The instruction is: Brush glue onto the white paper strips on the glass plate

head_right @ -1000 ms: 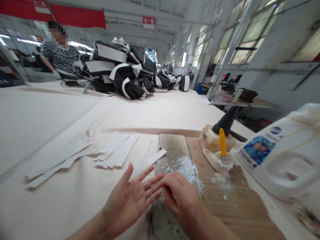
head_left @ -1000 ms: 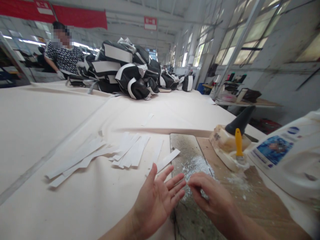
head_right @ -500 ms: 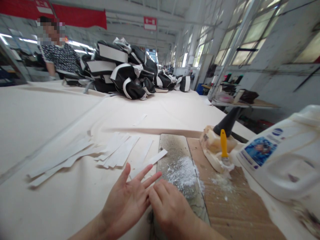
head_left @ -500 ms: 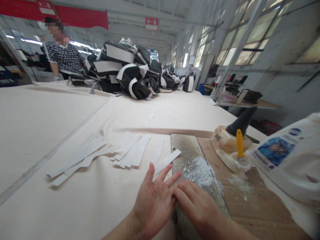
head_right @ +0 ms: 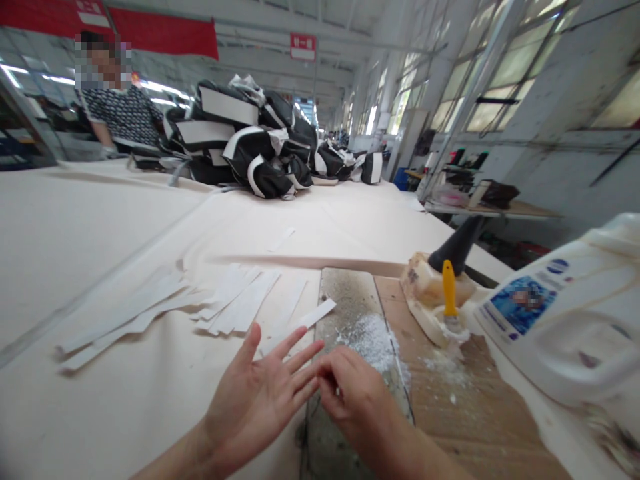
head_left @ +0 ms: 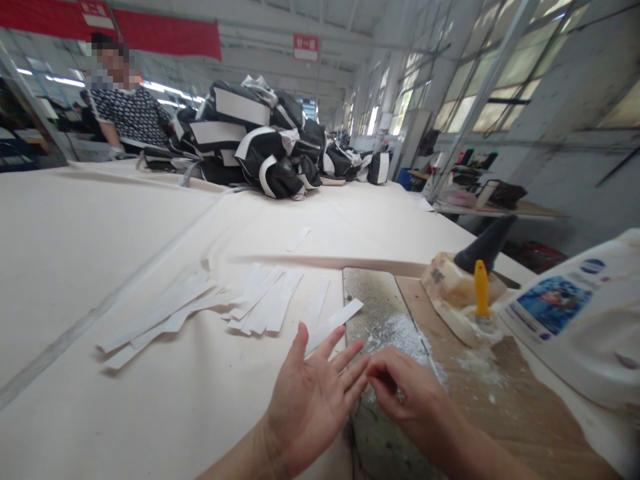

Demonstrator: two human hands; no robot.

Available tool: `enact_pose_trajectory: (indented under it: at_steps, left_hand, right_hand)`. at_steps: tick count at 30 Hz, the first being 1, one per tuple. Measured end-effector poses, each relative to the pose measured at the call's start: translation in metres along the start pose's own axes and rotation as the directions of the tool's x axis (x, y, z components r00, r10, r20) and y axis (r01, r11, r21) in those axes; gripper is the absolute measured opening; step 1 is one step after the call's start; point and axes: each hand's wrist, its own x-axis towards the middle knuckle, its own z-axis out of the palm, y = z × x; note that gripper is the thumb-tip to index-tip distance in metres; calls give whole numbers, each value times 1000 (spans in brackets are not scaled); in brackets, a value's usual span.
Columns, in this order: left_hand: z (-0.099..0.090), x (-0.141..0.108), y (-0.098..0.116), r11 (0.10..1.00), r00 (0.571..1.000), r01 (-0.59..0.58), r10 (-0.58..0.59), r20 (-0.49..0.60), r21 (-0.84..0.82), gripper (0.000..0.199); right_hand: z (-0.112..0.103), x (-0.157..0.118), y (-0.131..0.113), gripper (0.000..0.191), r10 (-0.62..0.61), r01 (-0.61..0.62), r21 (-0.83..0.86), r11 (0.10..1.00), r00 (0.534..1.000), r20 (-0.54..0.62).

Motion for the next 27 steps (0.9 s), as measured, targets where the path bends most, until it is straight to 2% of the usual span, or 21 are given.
enact_pose_trajectory:
  at_steps: [5,9,15,18,22,24,27]
  left_hand:
    - [0,0,-2,999,1000,-31,31,-2,29,70]
    - [0,1,-4,996,998,-57,55,31,68,68]
    - [0,0,-6,994,998,-54,50,39,98,68]
    - [3,-1,-5,996,999,-35,32,41,81,70]
    - [7,-2,-5,998,999,-15,12,34,64,69]
    - [7,-2,-6,998,1000,-1,0,27,65,69]
    - [5,-2,-5,998,999,17,-18,29,52,72]
  right_hand:
    - [6,-3,-6,15,-78,81,-44,996,995,61]
    - [14,-8,-3,17,-85,99,-148,984,992,95]
    - [19,-7,-5,22,-179,202,-311,929,979,103]
    - [14,-1,-6,20,-166,172,-271,947,985,44]
    - [2,8,-16,15,-86,84,-77,993,996,-25]
    - [2,11,-22,15,-115,115,-43,992,993,-7]
    - [7,11,-28,18,-164,166,-83,983,986,30]
